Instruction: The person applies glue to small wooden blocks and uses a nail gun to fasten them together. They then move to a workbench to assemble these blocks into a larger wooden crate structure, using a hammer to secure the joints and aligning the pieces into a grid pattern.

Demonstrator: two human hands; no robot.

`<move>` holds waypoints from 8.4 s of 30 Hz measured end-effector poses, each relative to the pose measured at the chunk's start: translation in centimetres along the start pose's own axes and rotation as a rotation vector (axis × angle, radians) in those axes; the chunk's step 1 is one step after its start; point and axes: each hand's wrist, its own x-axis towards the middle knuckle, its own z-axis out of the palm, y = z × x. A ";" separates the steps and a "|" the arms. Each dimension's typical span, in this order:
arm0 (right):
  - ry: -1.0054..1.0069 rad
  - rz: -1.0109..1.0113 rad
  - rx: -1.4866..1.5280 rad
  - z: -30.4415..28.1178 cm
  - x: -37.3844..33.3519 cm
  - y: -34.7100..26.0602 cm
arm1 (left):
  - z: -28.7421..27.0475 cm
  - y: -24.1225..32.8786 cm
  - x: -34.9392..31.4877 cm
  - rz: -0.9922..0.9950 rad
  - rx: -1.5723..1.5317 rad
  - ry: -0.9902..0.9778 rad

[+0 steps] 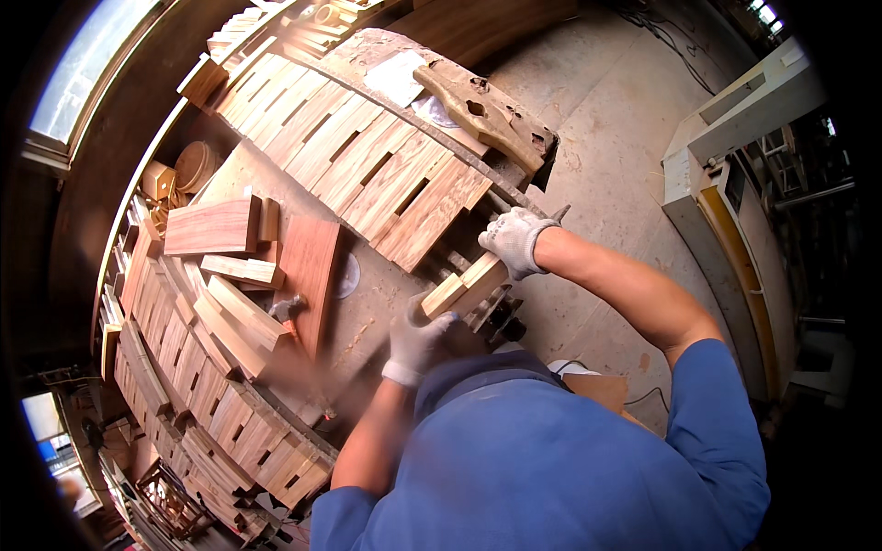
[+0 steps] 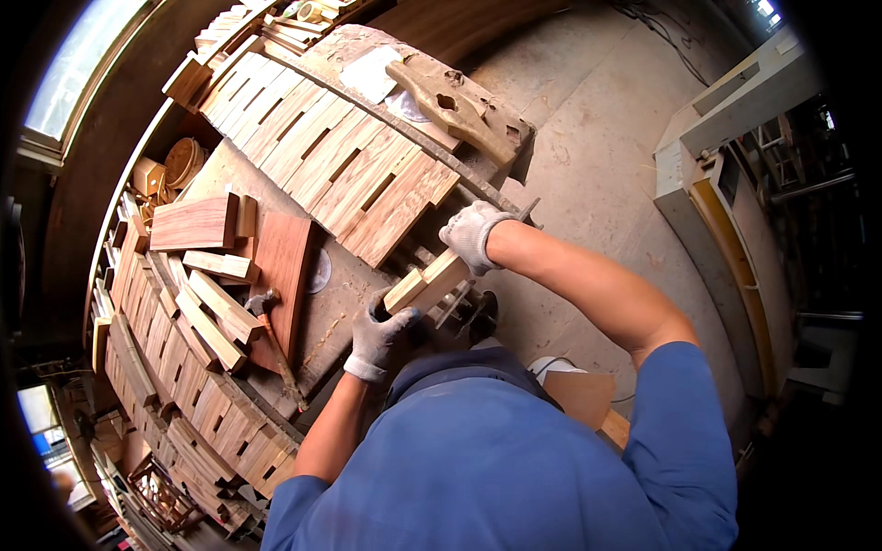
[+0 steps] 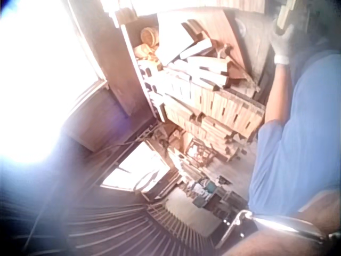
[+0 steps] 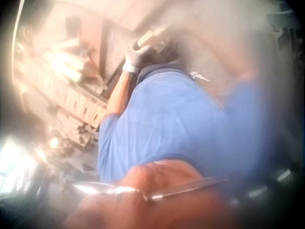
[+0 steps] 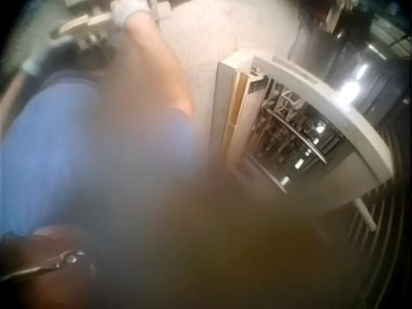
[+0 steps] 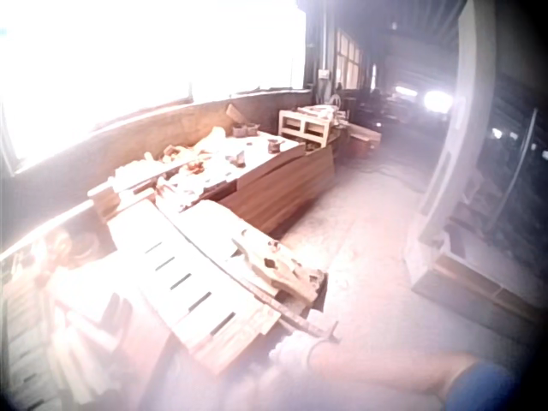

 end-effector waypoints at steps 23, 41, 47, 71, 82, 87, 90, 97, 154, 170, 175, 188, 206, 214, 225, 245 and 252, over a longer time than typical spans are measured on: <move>0.865 0.387 -0.170 10.0 6.5 0.5 | 1.4 -7.7 5.5 -0.145 0.155 0.375; 0.583 0.495 0.405 9.0 5.2 -0.2 | 1.3 -4.6 5.0 -0.054 0.312 0.368; 0.822 0.384 0.442 9.6 1.6 -3.1 | -1.1 -6.8 2.3 0.020 0.217 0.308; 0.809 0.125 0.150 14.0 -2.0 -12.5 | -2.0 -17.3 -22.0 -0.376 0.020 0.486; 0.814 0.133 0.085 14.0 -1.8 -13.2 | -1.1 -23.1 -34.7 -0.462 0.058 0.660; 0.798 0.212 0.108 15.6 -0.9 -12.4 | -6.0 -18.6 -36.4 -0.251 0.086 0.621; 0.754 0.309 0.129 14.4 -1.4 -14.3 | -10.3 -14.8 -38.4 -0.073 0.121 0.740; 0.671 0.455 0.067 13.2 -1.2 -16.2 | -28.2 -15.7 -42.0 0.026 0.225 1.262; 0.460 0.621 0.176 14.0 2.0 -19.4 | -63.2 -19.9 -51.5 0.079 -0.718 1.689; 0.374 -0.358 1.808 2.1 -4.9 -40.0 | -15.3 -0.6 -30.0 0.342 -0.223 0.426; 0.414 -0.138 2.161 7.4 -9.8 -31.3 | -5.7 1.7 -26.7 0.491 0.480 0.360; 0.401 -0.144 2.386 10.6 -14.8 -17.5 | 1.9 4.3 -16.1 -0.035 -0.209 -0.243; 0.785 -0.024 2.234 14.7 -16.9 -6.1 | 4.4 2.5 0.0 0.534 1.027 0.098; 0.629 0.005 2.189 13.7 -16.3 -0.7 | 7.9 3.4 2.6 0.460 1.160 0.127; 0.514 -0.001 2.205 14.6 -15.4 2.7 | 9.7 2.9 4.6 0.353 1.236 0.195; 0.524 0.072 2.206 14.5 -15.2 1.6 | 11.7 4.8 7.6 0.468 1.351 0.152; 0.528 0.088 2.196 13.9 -15.3 1.4 | 11.8 5.0 8.4 0.460 1.324 0.182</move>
